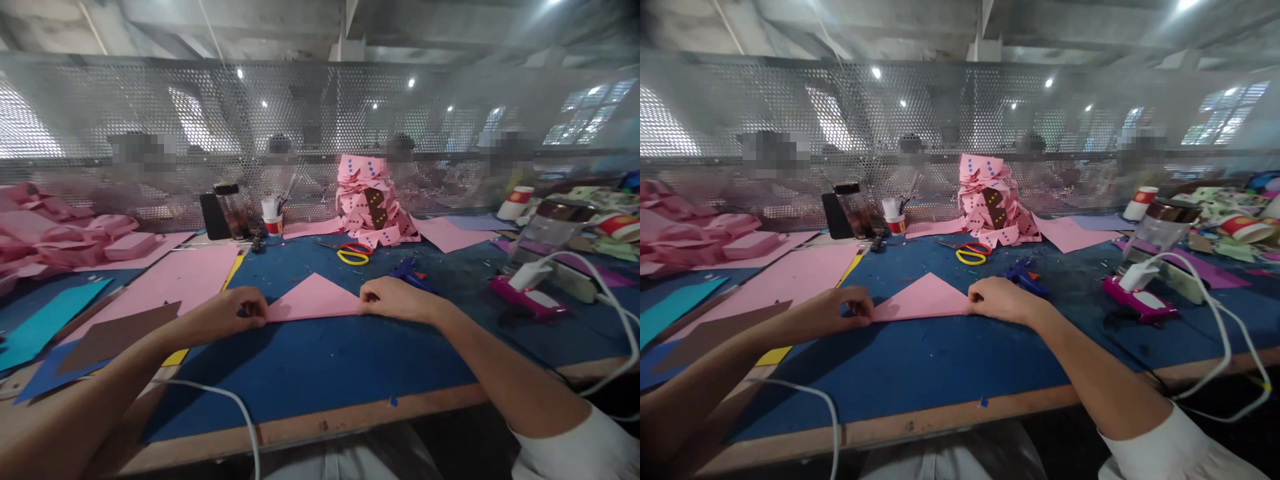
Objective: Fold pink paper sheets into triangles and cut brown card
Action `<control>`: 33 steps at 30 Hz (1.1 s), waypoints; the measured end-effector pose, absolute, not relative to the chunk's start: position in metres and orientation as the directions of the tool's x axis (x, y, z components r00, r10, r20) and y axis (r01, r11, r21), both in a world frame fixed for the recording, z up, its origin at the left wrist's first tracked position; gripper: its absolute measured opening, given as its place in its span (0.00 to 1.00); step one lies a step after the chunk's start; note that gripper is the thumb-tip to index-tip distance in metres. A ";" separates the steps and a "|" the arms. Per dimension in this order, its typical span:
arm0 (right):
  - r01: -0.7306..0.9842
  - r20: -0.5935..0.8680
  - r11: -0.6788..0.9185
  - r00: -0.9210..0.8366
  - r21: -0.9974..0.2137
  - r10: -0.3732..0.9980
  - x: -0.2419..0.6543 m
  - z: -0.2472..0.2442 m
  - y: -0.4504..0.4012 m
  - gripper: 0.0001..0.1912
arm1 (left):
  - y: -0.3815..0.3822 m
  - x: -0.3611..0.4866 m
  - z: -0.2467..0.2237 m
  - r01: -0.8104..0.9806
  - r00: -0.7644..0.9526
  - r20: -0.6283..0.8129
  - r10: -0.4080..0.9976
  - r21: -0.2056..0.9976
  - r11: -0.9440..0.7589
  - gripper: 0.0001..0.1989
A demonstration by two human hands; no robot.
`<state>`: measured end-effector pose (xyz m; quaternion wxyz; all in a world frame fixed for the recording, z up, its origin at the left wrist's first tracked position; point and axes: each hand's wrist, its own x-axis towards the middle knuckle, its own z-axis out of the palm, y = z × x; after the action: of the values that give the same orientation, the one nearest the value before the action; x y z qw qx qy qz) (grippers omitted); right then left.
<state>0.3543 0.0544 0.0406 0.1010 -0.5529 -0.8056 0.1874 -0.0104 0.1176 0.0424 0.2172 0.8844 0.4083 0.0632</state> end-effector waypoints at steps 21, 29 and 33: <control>0.803 -0.002 0.383 -0.432 -0.457 0.902 0.343 0.045 0.048 0.11 | 0.111 0.030 0.025 0.643 0.672 0.038 0.740 0.467 -0.607 0.15; 0.755 0.110 0.515 -0.519 -0.406 0.847 0.307 0.034 0.055 0.09 | 0.105 0.030 0.016 0.599 0.674 0.102 0.732 0.504 -0.622 0.18; 0.743 0.132 0.525 -0.522 -0.415 0.843 0.299 0.027 0.063 0.07 | 0.104 0.030 0.015 0.614 0.647 0.124 0.753 0.501 -0.610 0.19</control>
<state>0.2987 0.0625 0.0273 0.1606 -0.4618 -0.8583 0.1555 0.0303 0.1036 0.0147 0.2122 0.8822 0.3872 0.1635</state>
